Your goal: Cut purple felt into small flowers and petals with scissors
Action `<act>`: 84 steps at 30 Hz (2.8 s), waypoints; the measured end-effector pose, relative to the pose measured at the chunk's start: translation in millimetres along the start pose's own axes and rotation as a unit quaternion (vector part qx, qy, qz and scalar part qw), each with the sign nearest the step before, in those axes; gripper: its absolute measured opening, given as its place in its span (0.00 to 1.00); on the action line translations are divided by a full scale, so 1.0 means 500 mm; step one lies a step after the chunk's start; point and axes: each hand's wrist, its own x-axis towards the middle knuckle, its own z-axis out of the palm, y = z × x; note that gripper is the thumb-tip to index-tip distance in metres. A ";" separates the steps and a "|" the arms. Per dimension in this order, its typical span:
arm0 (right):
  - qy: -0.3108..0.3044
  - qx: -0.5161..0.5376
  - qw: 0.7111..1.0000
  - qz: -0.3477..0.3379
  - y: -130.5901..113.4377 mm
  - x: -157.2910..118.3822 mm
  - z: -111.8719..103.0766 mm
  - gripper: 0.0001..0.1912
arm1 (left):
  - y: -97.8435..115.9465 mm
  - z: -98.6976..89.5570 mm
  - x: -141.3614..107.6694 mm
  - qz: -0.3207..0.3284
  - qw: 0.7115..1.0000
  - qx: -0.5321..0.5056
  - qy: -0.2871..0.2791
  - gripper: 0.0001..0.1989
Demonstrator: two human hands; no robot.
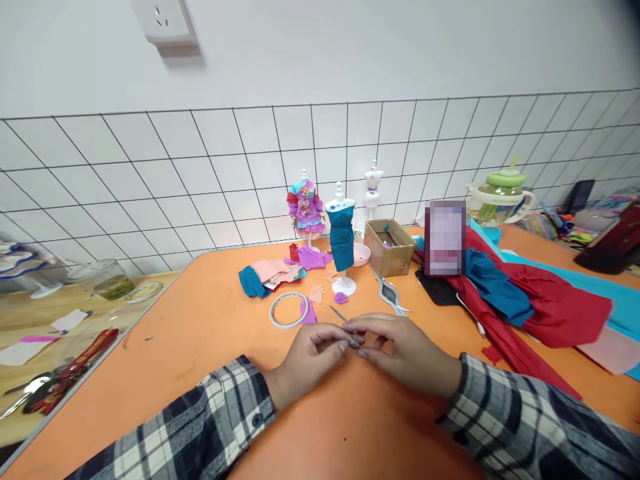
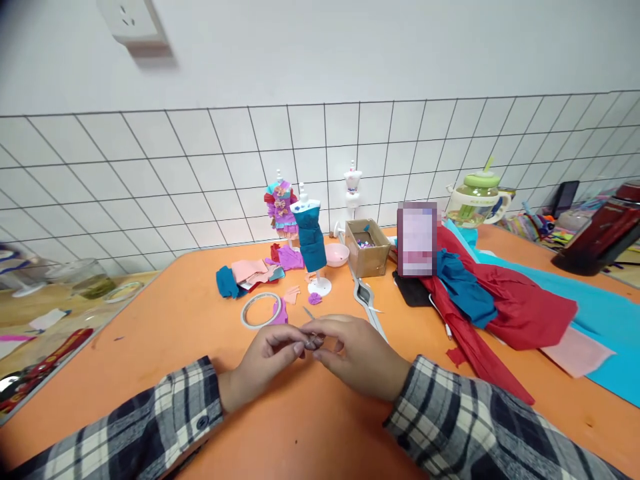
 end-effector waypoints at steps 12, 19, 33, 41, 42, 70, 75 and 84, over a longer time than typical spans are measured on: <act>0.027 0.017 0.998 0.059 0.016 -0.001 0.004 0.04 | 0.005 -0.006 0.000 -0.004 0.998 0.055 -0.017 0.14; 0.028 -0.029 0.999 0.012 0.036 -0.004 0.003 0.08 | -0.004 -0.010 0.004 -0.020 1.000 0.006 -0.023 0.20; -0.002 -0.021 0.994 0.107 0.017 -0.011 0.026 0.17 | 0.010 -0.022 0.006 0.194 0.917 0.340 -0.074 0.11; -0.055 0.236 0.937 0.253 0.029 -0.001 0.035 0.23 | -0.002 -0.028 0.013 0.256 0.875 0.410 -0.043 0.11; -0.055 0.225 0.940 0.252 0.030 -0.001 0.033 0.23 | -0.002 -0.026 0.013 0.244 0.885 0.395 -0.037 0.10; 0.106 -0.058 0.986 0.112 0.090 -0.004 -0.034 0.10 | -0.020 -0.013 -0.002 0.062 0.895 0.435 -0.073 0.35; 0.013 -0.144 0.984 0.104 0.135 -0.033 -0.082 0.14 | -0.019 -0.013 -0.001 0.099 0.890 0.430 -0.114 0.32; -0.017 -0.252 0.957 0.146 0.162 -0.071 -0.118 0.08 | -0.007 -0.011 -0.001 0.128 0.869 0.444 -0.176 0.21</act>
